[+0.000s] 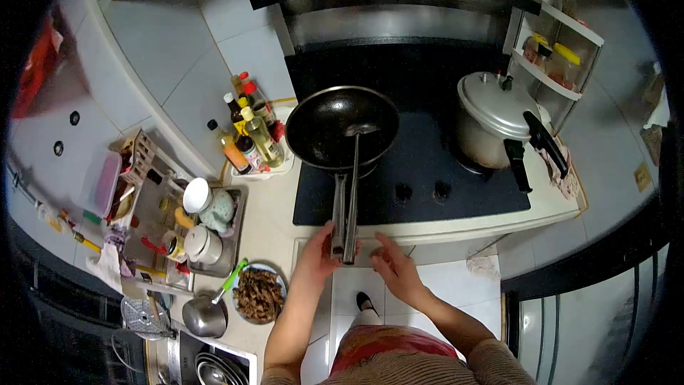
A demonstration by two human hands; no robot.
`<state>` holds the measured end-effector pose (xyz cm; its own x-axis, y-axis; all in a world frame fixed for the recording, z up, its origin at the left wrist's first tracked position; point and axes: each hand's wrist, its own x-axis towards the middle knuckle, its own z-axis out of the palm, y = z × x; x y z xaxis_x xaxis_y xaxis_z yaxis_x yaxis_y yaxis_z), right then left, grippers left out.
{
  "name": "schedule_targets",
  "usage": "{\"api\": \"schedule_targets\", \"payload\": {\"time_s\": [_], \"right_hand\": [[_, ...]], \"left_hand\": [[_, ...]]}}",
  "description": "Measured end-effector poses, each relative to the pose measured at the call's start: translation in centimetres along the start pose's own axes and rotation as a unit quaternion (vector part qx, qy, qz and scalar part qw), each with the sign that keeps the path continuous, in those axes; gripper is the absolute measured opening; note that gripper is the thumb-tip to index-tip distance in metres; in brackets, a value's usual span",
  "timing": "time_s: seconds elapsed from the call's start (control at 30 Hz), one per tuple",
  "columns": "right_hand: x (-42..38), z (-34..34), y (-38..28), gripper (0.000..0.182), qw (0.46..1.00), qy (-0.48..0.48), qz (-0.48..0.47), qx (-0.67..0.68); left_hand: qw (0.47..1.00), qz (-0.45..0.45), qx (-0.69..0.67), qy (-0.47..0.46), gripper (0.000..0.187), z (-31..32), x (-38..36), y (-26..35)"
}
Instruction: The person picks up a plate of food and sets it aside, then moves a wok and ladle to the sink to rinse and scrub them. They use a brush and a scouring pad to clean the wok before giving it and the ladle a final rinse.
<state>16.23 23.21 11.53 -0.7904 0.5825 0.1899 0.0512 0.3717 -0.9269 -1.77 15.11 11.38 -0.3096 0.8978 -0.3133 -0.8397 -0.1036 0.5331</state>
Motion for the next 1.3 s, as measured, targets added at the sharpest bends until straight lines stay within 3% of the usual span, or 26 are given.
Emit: {"api": "schedule_targets", "payload": {"time_s": [0.03,0.13,0.2,0.23,0.27,0.33,0.37,0.47,0.57,0.6,0.67,0.8,0.83,0.93,0.97,1.2,1.3], "right_hand": [[1.9,0.1,-1.0,0.045,1.000,0.009,0.020,0.017],[6.8,2.2,0.1,0.050,0.994,0.043,0.042,0.089],[9.4,2.9,0.9,0.054,0.993,0.030,0.088,0.070],[10.0,2.3,-0.6,0.048,0.970,-0.016,0.168,0.176],[10.7,1.9,-0.6,0.042,0.968,-0.034,0.190,0.160],[10.8,1.5,-0.3,0.031,0.958,-0.072,0.244,0.129],[10.6,1.5,-0.5,0.021,0.961,-0.047,0.235,0.137],[10.1,0.7,1.1,0.023,0.947,0.045,0.217,0.235],[10.1,-2.8,0.6,0.027,0.888,0.050,0.335,0.310],[10.2,-3.9,0.2,0.031,0.884,0.030,0.313,0.347],[10.3,-5.1,-0.5,0.032,0.859,0.074,0.336,0.380],[10.2,-7.6,0.5,0.035,0.849,0.038,0.316,0.421],[10.2,-8.4,1.0,0.035,0.847,0.030,0.317,0.426],[10.5,-10.8,0.8,0.035,0.840,-0.001,0.337,0.426],[10.6,-11.7,0.6,0.035,0.843,-0.025,0.336,0.419],[9.2,-14.0,-0.7,0.042,0.857,-0.156,0.330,0.365],[7.8,-14.0,-1.1,0.042,0.849,-0.213,0.328,0.354]], "left_hand": [[0.999,-0.014,0.015,0.047,0.028,0.5,0.7,0.6],[0.992,0.050,0.109,0.044,0.026,3.0,-0.1,1.7],[0.996,-0.034,0.077,0.015,0.024,1.3,1.1,2.3],[0.992,-0.024,0.119,0.015,0.024,2.2,0.9,3.0],[0.987,-0.015,0.161,0.015,0.025,3.0,0.6,3.5],[0.991,-0.051,0.113,0.043,0.026,2.9,1.3,3.9],[0.992,-0.070,0.089,0.059,0.027,2.7,1.5,3.9],[0.991,-0.110,0.079,0.016,0.029,1.4,2.2,3.6],[0.992,-0.110,-0.037,-0.039,0.021,1.1,3.1,2.2],[0.988,-0.115,-0.074,-0.071,0.019,1.0,3.4,1.9],[0.989,-0.096,-0.107,-0.043,0.016,2.1,3.0,1.7],[0.995,-0.071,-0.073,0.014,0.017,3.6,2.7,1.0],[0.991,-0.076,-0.110,-0.019,0.019,3.4,2.6,0.4],[0.982,-0.116,-0.148,0.002,0.022,4.6,0.5,-1.3],[0.989,-0.056,-0.134,0.021,0.026,5.8,-0.5,-2.2],[0.981,0.039,-0.191,0.015,0.031,8.0,-8.2,-7.5],[0.973,0.101,-0.199,0.065,0.031,9.8,-12.5,-9.6]]}}
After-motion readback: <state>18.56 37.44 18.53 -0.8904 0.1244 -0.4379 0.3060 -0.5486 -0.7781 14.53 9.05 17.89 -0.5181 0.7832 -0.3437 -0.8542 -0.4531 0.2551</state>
